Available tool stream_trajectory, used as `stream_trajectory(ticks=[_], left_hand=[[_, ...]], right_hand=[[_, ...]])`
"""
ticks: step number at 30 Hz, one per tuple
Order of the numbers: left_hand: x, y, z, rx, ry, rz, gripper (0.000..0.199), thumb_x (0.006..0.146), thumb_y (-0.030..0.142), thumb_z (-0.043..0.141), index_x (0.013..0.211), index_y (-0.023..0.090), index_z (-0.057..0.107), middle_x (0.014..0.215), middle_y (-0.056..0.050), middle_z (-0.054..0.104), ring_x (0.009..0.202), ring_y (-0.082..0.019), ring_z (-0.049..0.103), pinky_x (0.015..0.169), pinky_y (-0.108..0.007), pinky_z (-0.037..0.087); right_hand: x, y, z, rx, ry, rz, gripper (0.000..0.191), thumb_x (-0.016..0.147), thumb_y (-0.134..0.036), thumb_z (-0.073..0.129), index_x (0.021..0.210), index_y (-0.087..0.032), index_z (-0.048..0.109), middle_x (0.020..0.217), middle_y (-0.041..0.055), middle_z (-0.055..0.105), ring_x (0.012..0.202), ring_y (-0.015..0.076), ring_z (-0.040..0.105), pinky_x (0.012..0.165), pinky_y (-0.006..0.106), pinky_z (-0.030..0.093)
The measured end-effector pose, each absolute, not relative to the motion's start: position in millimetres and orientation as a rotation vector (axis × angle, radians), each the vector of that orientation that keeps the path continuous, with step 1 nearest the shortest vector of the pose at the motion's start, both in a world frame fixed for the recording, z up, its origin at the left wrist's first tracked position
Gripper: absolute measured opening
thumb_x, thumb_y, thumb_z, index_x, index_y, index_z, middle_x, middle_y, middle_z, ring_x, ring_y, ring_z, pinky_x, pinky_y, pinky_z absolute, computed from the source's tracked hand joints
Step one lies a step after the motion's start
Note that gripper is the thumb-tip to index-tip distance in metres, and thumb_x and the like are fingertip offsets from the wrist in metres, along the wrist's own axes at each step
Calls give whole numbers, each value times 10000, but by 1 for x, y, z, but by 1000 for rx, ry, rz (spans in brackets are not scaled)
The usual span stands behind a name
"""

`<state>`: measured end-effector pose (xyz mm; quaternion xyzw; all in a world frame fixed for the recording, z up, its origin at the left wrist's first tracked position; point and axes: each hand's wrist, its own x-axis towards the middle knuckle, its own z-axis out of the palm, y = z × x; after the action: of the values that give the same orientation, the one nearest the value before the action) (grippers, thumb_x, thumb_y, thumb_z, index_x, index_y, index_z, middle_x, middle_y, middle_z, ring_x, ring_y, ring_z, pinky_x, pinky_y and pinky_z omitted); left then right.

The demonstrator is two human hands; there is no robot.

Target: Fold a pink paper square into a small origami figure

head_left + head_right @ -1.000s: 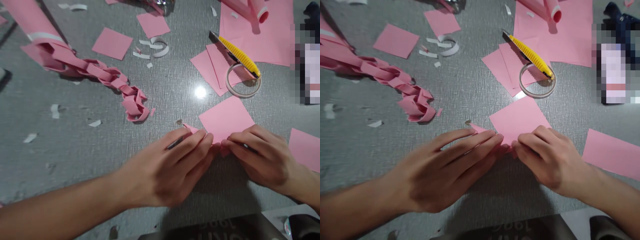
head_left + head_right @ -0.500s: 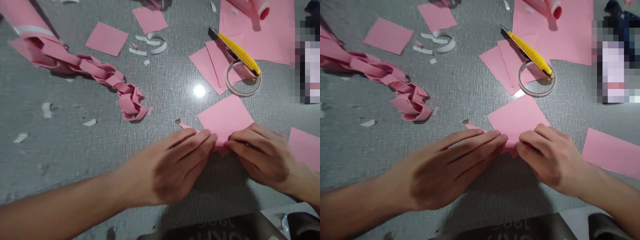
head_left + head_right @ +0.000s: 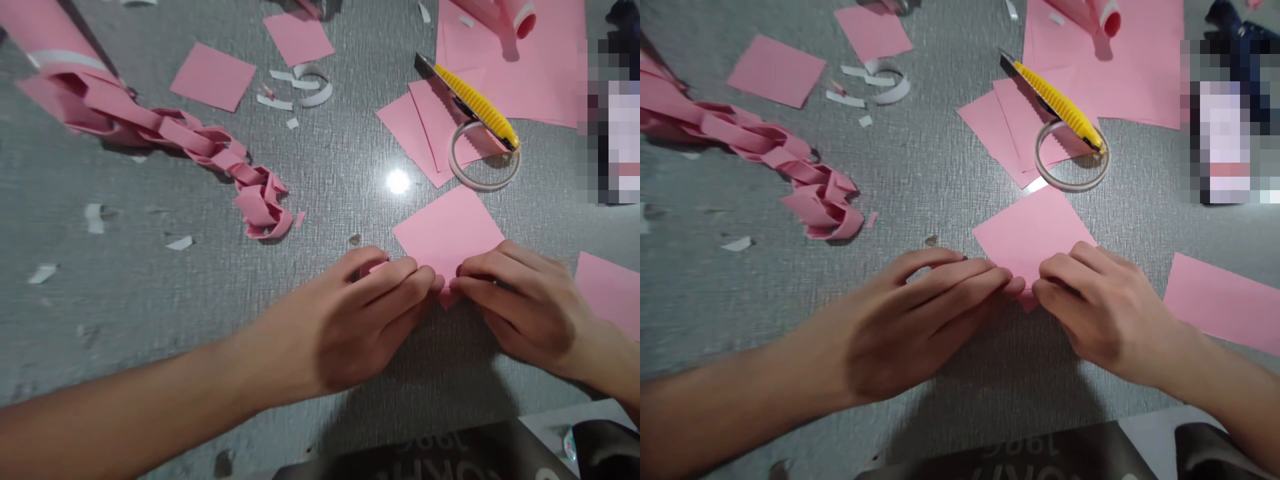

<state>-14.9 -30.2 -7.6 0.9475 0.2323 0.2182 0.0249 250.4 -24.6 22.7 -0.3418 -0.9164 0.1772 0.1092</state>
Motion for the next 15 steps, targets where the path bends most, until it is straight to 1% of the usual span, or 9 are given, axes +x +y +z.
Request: stream_trajectory(ticks=[4,7,11,13,15], left_hand=[[-15,-28,-5,2955,740,657,315,1157,64,381,1208,119,686,1200,-31,794,1050,-171,742,920,-344,576],[-15,-26,-3,2938,727,657,319,1153,50,373,1208,107,683,1184,-38,800,1033,-173,752,894,-353,570],[-13,-23,-1,2856,770,665,331,1165,50,350,1206,102,675,1108,-22,807,952,-153,749,887,-354,545],[-13,-23,-2,2851,823,674,321,1166,68,366,1214,113,680,1092,-26,809,942,-162,742,882,-363,530],[-13,-25,-2,2875,864,670,320,1150,66,386,1237,127,688,1094,-33,806,951,-180,733,860,-375,519]], right_hand=[[250,-24,23,-1009,-2665,550,310,1128,-105,489,971,-180,747,1008,37,771,856,203,625,751,369,463],[251,-24,23,-1007,-2667,551,314,1122,-100,493,955,-182,746,999,40,770,848,204,627,736,372,456],[252,-23,22,-989,-2671,527,296,1109,-86,497,984,-172,751,1005,55,781,852,211,648,721,373,464],[253,-23,23,-989,-2655,502,260,1101,-88,522,1006,-172,749,1021,63,790,857,210,662,740,368,484],[253,-24,25,-1044,-2606,469,200,1100,-128,574,1010,-181,745,1017,64,792,851,200,680,735,352,497]])
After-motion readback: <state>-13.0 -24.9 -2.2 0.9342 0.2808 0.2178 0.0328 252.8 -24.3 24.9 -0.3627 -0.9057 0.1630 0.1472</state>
